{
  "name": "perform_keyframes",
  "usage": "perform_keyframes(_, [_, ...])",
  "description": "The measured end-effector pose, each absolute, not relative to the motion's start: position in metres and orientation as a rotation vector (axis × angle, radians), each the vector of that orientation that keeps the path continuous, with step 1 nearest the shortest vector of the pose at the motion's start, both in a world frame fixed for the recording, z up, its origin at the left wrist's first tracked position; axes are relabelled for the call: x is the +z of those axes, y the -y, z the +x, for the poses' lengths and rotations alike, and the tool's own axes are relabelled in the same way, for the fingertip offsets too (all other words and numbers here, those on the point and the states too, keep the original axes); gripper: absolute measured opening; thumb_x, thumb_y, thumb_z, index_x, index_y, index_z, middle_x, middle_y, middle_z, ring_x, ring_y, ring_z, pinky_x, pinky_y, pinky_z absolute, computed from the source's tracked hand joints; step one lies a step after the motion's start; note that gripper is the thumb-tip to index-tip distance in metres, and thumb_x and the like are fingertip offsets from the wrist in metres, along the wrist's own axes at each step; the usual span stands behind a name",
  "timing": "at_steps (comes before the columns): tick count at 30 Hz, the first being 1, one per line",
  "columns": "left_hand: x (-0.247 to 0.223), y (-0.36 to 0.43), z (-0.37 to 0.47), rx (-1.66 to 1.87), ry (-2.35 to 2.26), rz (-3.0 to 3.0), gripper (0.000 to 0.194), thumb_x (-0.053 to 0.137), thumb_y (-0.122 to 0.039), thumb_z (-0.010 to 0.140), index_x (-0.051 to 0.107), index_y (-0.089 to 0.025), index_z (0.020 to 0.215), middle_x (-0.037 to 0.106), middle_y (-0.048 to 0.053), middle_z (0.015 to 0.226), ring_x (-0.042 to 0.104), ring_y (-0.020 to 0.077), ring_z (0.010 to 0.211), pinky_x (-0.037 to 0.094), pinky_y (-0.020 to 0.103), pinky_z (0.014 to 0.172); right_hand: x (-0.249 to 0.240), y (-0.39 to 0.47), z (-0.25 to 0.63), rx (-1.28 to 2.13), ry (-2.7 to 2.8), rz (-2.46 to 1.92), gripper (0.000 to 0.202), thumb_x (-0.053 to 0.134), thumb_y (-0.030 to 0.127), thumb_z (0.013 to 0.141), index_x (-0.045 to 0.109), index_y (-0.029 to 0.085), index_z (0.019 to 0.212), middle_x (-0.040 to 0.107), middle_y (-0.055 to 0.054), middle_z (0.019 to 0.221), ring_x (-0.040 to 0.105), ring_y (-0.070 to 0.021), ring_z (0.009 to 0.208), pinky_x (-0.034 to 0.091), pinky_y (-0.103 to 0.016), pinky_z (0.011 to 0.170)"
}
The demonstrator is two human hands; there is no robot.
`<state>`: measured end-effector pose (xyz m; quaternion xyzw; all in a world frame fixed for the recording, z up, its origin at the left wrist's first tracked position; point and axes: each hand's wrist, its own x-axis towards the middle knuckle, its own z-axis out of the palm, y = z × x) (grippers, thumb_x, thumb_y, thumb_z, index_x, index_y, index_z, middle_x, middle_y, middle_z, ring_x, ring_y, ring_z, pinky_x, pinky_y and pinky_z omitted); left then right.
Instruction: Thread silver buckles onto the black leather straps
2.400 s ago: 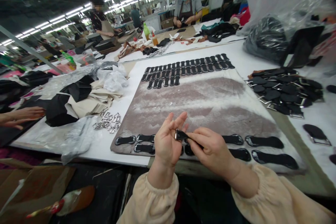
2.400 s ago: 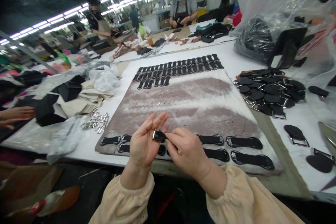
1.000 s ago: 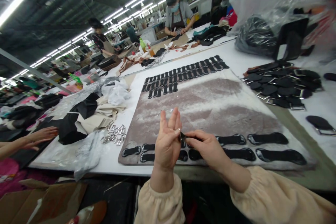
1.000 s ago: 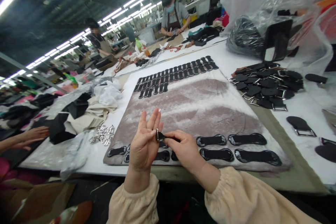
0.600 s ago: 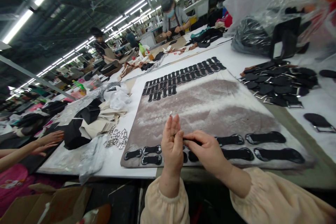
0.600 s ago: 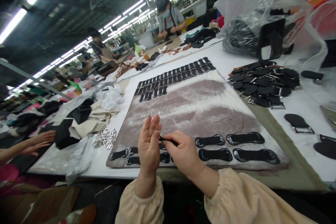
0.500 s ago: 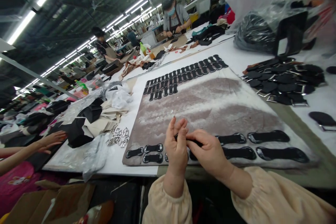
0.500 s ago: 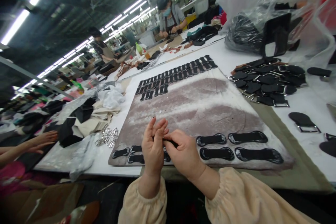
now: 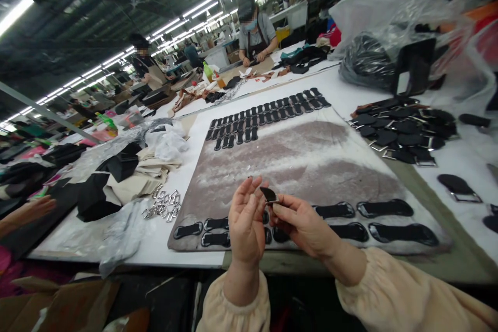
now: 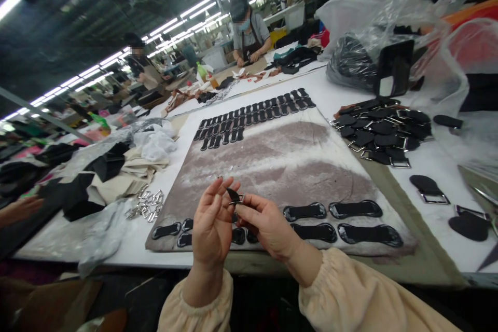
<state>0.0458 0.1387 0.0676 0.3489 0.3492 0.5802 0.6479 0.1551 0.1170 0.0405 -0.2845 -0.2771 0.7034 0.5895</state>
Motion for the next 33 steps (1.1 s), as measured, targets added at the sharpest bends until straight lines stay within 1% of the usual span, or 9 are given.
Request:
perform_keyframes(4, [0.065,-0.138,0.038,1.224,-0.926,1.023,0.024,0.065,-0.028,0.081,0.069,-0.019,0.103,0.069,0.008,0.103,0.062,0.0217,0.100,0.046,0.031,0.090,0.041,-0.118,0.159,1.642,0.659,-0.669,0.027,0.079,0.040,0.074,0.068,0.020,0.090,0.059,0.001,0.080,0.054,-0.0112,0.067,0.048,-0.022,0.069])
perform_keyframes(8, [0.069,-0.136,0.030,1.093,-0.869,1.167,0.028,0.069,-0.025,0.078,0.069,-0.020,0.106,0.066,0.008,0.109,0.061,0.0239,0.101,0.046,0.033,0.091,0.040,-0.119,0.159,1.583,0.798,-0.667,0.025,0.078,0.039,0.077,0.068,0.020,0.090,0.063,-0.002,0.085,0.059,-0.0168,0.080,0.048,-0.028,0.078])
perform_keyframes(11, [0.073,-0.135,0.027,1.090,-0.864,1.194,0.029,0.074,-0.022,0.073,0.070,-0.020,0.101,0.064,0.008,0.105,0.059,0.0252,0.103,0.044,0.036,0.095,0.038,-0.120,0.162,1.519,0.872,-0.674,0.025,0.079,0.035,0.076,0.068,0.022,0.093,0.065,-0.002,0.092,0.059,-0.0186,0.088,0.047,-0.030,0.085])
perform_keyframes(15, [0.077,-0.135,0.027,1.121,-0.867,1.200,0.029,0.076,-0.018,0.069,0.069,-0.019,0.097,0.061,0.007,0.103,0.057,0.0241,0.102,0.045,0.035,0.094,0.032,-0.122,0.168,1.453,0.917,-0.759,0.027,0.080,0.033,0.074,0.067,0.022,0.096,0.065,-0.002,0.094,0.058,-0.0184,0.090,0.047,-0.029,0.082])
perform_keyframes(19, [0.079,-0.134,0.028,1.099,-0.798,1.064,0.033,0.077,-0.014,0.067,0.067,-0.021,0.098,0.062,0.004,0.098,0.059,0.0186,0.095,0.047,0.028,0.087,0.032,-0.122,0.173,1.436,0.928,-0.772,0.033,0.082,0.030,0.072,0.064,0.023,0.098,0.062,-0.001,0.094,0.058,-0.0182,0.089,0.047,-0.028,0.079])
perform_keyframes(23, [0.077,-0.132,0.029,1.001,-0.689,0.869,0.035,0.077,-0.012,0.067,0.064,-0.019,0.098,0.066,0.002,0.091,0.059,0.0134,0.084,0.046,0.020,0.075,0.043,-0.119,0.177,1.444,1.048,-0.749,0.041,0.076,0.023,0.074,0.055,0.023,0.110,0.060,-0.002,0.094,0.057,-0.0175,0.087,0.046,-0.026,0.074])
perform_keyframes(26, [0.072,-0.131,0.029,0.955,-0.624,0.810,0.038,0.077,-0.010,0.067,0.062,-0.020,0.100,0.066,0.002,0.094,0.060,0.0118,0.084,0.045,0.019,0.075,0.051,-0.117,0.180,1.350,1.169,-0.829,0.043,0.071,0.015,0.072,0.053,0.022,0.110,0.057,-0.001,0.095,0.054,-0.0165,0.088,0.043,-0.024,0.075])
perform_keyframes(29, [0.069,-0.132,0.030,0.937,-0.564,0.815,0.036,0.075,-0.010,0.069,0.061,-0.020,0.100,0.064,0.002,0.096,0.060,0.0125,0.087,0.046,0.020,0.077,0.056,-0.117,0.187,1.283,1.259,-0.887,0.043,0.064,0.011,0.071,0.051,0.022,0.111,0.053,0.001,0.090,0.053,-0.0158,0.083,0.042,-0.024,0.072])
perform_keyframes(33, [0.066,-0.130,0.035,0.939,-0.539,0.793,0.031,0.076,-0.012,0.068,0.066,-0.021,0.095,0.063,0.001,0.097,0.061,0.0124,0.083,0.048,0.020,0.072,0.064,-0.118,0.203,1.219,1.447,-0.932,0.056,0.055,0.006,0.067,0.047,0.023,0.120,0.051,0.002,0.086,0.054,-0.0151,0.079,0.043,-0.025,0.071])
